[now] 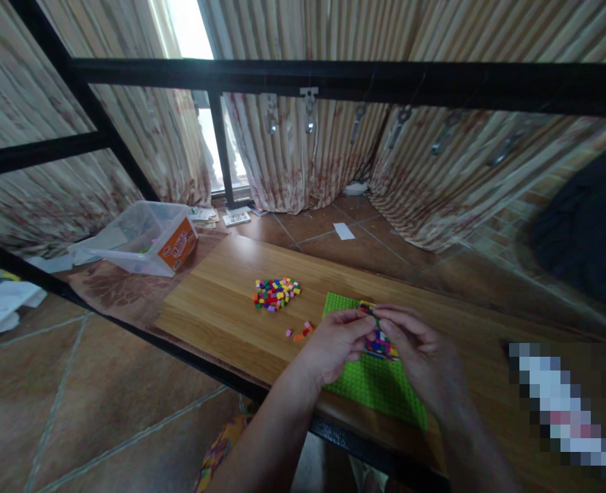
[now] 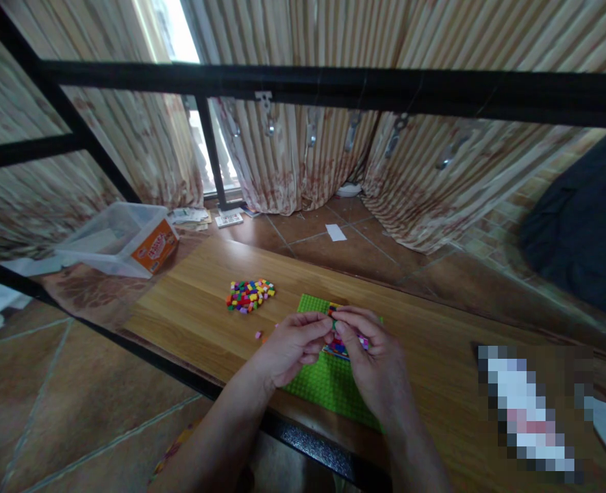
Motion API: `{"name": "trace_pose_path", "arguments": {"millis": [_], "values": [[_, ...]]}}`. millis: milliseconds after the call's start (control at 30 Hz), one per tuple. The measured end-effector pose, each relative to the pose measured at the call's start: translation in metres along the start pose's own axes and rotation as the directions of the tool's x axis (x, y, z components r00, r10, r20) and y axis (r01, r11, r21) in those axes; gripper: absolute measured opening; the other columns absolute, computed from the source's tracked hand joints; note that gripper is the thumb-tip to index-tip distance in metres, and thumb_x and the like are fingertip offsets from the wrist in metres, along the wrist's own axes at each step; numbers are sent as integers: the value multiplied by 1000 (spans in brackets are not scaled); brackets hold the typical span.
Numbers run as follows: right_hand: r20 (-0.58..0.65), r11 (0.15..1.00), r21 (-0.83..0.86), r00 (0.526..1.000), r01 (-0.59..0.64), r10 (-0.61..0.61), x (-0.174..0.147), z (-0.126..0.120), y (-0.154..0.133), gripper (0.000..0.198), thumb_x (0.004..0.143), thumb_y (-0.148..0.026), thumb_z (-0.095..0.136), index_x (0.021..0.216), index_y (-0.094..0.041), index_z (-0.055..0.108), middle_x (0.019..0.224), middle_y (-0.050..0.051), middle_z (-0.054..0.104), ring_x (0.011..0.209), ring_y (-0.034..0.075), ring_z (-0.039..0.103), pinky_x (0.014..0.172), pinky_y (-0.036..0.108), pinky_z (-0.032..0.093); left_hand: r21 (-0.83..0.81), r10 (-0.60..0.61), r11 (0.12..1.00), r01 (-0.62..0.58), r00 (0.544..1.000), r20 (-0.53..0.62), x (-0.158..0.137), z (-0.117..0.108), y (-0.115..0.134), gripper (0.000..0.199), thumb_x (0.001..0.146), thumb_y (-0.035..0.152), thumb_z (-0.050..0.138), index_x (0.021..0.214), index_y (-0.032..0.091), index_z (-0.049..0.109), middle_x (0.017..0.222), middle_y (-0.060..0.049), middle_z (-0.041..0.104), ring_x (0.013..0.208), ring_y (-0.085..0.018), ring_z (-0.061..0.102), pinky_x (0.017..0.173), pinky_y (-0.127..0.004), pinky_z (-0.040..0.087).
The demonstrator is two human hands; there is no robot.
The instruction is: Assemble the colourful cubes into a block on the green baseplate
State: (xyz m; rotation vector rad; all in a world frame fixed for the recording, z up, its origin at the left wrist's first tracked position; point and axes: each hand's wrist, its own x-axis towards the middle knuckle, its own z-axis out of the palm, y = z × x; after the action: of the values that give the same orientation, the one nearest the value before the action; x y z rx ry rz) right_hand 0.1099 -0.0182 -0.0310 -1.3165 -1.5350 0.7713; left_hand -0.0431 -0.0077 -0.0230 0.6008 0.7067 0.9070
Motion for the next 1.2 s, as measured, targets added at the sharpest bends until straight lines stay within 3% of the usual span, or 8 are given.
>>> {"name": "trace_pose_path", "arguments": {"millis": [167, 267, 367, 467, 600, 733, 867, 1200], "values": [[-10, 1000, -2, 1000, 17, -17, 2, -4, 5, 20, 86, -43, 65, 91, -27, 76, 110, 5, 69, 106, 24, 64, 96, 45, 48, 85, 25, 996, -22, 999, -37, 2, 1, -4, 34, 72, 44, 75, 73, 15, 58, 61, 5, 52, 44, -2, 27, 46, -23, 13], [-101, 999, -38, 994, 26, -30, 5, -9, 14, 19, 85, -42, 67, 89, -26, 75, 109, 6, 68, 105, 24, 64, 96, 45, 47, 230, 100, 972, -58, 979, -177, 7, 0, -5, 17, 84, 29, 60, 76, 14, 63, 58, 4, 52, 45, -5, 31, 48, -23, 20], [-166, 987, -156, 985, 28, -54, 8, -14, 25, 22, 84, -44, 66, 88, -25, 76, 108, 7, 68, 104, 25, 63, 98, 46, 46, 410, 185, 910, -61, 945, -271, 12, -4, -5, 19, 84, 16, 51, 80, 14, 69, 56, 3, 52, 49, -8, 38, 52, -23, 28], [-128, 966, -256, 989, 32, -67, 9, -12, 35, 25, 84, -45, 64, 85, -24, 76, 109, 8, 66, 103, 26, 63, 96, 47, 46, 549, 214, 835, -44, 944, -251, 17, -8, -9, 25, 84, 14, 48, 86, 13, 73, 56, 2, 54, 54, -11, 44, 55, -23, 32], [-76, 934, -345, 990, 87, -120, 9, -4, 44, 25, 86, -43, 60, 84, -24, 76, 110, 9, 64, 105, 27, 60, 96, 48, 46, 610, 203, 791, -47, 961, -190, 21, -13, -18, 28, 84, 18, 49, 96, 14, 74, 63, 2, 57, 56, -12, 46, 57, -24, 35], [-66, 904, -411, 986, 113, -154, 11, 4, 47, 23, 85, -40, 59, 83, -23, 76, 110, 10, 64, 106, 28, 57, 96, 50, 45, 622, 194, 779, -84, 975, -111, 24, -12, -25, 26, 85, 20, 47, 87, 16, 72, 62, 2, 56, 58, -12, 48, 58, -24, 36], [-141, 910, -410, 981, 68, -137, 12, 8, 49, 24, 83, -39, 60, 81, -21, 75, 108, 12, 64, 105, 29, 59, 95, 50, 47, 647, 165, 757, -97, 985, -45, 24, -11, -26, 26, 87, 18, 43, 76, 17, 67, 57, 2, 51, 54, -12, 45, 57, -24, 34], [-290, 918, -393, 955, -54, -68, 11, 0, 46, 33, 84, -48, 57, 94, -20, 72, 107, 12, 68, 106, 29, 61, 98, 50, 44, 678, 141, 732, -65, 988, -58, 20, -5, -21, 28, 90, 17, 41, 86, 14, 69, 58, 2, 51, 58, -12, 48, 63, -25, 39]]}}
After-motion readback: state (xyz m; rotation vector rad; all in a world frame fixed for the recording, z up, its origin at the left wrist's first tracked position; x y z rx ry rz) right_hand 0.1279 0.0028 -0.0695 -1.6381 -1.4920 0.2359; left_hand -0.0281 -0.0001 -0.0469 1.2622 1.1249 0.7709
